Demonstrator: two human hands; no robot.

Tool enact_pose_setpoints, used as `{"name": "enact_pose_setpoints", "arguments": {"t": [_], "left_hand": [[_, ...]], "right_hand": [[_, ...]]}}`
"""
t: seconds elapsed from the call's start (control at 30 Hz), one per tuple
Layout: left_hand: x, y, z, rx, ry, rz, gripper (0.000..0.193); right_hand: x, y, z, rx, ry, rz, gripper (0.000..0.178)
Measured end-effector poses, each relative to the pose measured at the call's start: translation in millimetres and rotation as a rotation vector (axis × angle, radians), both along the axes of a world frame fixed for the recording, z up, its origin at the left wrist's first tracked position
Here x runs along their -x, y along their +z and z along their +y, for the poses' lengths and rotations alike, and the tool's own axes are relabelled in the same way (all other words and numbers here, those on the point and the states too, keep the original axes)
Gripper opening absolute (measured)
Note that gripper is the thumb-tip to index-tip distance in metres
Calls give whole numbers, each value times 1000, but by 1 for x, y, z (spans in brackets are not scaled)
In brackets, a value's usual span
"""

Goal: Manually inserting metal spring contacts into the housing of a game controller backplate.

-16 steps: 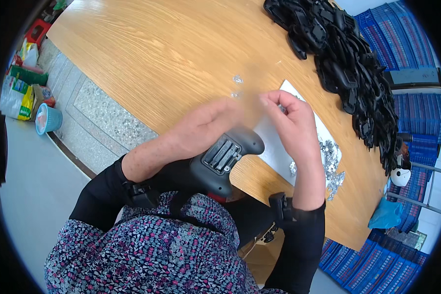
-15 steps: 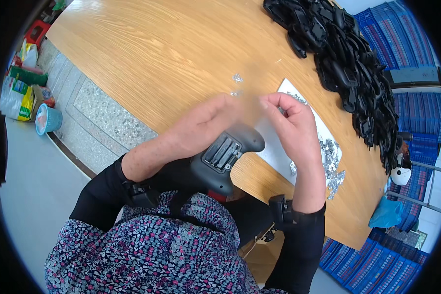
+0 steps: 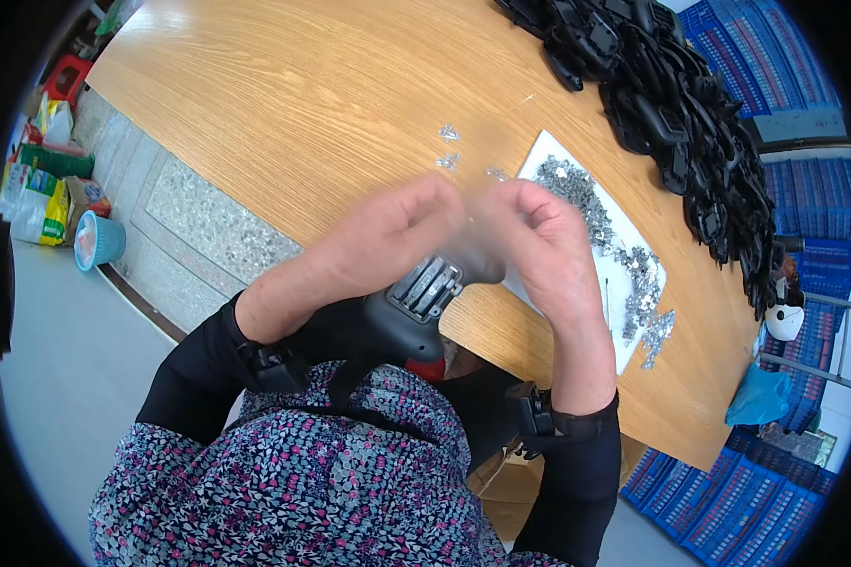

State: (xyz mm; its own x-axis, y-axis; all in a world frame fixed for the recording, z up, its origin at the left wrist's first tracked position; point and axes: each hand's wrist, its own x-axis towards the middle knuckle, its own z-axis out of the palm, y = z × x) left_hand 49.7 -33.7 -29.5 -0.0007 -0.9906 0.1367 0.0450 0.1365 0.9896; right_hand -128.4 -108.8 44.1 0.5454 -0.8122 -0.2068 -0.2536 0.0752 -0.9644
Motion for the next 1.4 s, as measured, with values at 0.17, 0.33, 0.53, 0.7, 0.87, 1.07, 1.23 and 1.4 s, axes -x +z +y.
{"name": "enact_pose_setpoints", "arguments": {"t": [0.17,0.33,0.53,0.7,0.87,1.07,1.23,1.4], "left_hand": [[-7,17,2,-268,-67,182,13],[-7,14,2,-236,-85,136,14],[0,4,1,-65,-5,73,18],[-5,11,1,-162,-49,77,18],[-5,12,2,-163,-34,86,19],[-4,8,0,-38,41,-103,27],[-8,12,0,-86,-38,-158,33],[-8,12,-1,-91,-46,-183,34]], "right_hand": [[5,-1,5,172,-16,67,11],[0,1,7,-9,1,39,11],[-9,2,5,-7,-10,20,12],[-7,3,16,95,-35,133,10],[-12,1,21,94,-46,117,8],[4,8,18,320,102,168,4],[4,9,16,626,356,395,12],[1,12,15,727,408,460,10]]}}
